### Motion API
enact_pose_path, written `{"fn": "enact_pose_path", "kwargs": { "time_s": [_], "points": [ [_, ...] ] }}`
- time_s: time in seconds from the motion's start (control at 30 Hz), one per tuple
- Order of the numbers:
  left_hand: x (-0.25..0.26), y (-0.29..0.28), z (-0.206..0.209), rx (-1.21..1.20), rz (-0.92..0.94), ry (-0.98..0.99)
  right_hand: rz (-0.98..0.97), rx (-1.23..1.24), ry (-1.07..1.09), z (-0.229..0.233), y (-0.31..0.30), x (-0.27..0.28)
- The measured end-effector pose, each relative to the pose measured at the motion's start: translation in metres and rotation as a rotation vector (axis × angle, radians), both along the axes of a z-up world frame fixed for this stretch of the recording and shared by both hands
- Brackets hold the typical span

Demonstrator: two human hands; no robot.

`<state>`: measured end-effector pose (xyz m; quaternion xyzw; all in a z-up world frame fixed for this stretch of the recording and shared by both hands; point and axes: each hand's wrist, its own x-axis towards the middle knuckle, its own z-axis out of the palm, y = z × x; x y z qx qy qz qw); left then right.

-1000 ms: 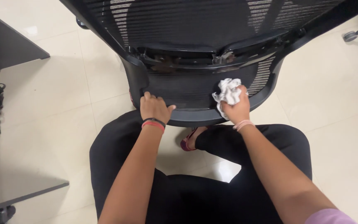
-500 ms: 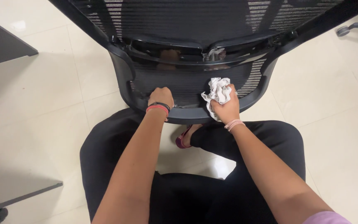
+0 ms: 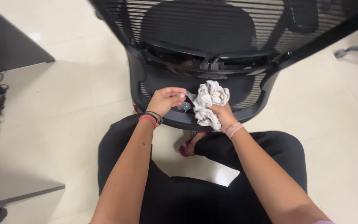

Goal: Cleaning a keyboard, a pillow, and various parts of an office chair using a cloth.

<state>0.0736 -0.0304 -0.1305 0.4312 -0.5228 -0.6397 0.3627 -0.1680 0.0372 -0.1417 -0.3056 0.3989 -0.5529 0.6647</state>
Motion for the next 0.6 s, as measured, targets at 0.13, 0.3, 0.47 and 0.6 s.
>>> {"fn": "enact_pose_path", "kwargs": {
  "time_s": [0.13,0.3,0.47,0.6],
  "points": [
    [0.044,0.001,0.026,0.057,0.095,0.181,0.142,-0.023,-0.099,0.018,-0.019,0.039],
    [0.148,0.010,0.026,0.011,0.407,0.428,0.323,0.065,-0.178,0.054,-0.040,0.123],
    [0.250,0.029,0.010,-0.074,0.847,0.634,0.485,0.104,-0.170,0.099,-0.048,0.236],
    [0.321,0.061,0.016,-0.227,1.150,0.736,0.566,0.145,-0.211,0.097,-0.054,0.318]
  ]
}}
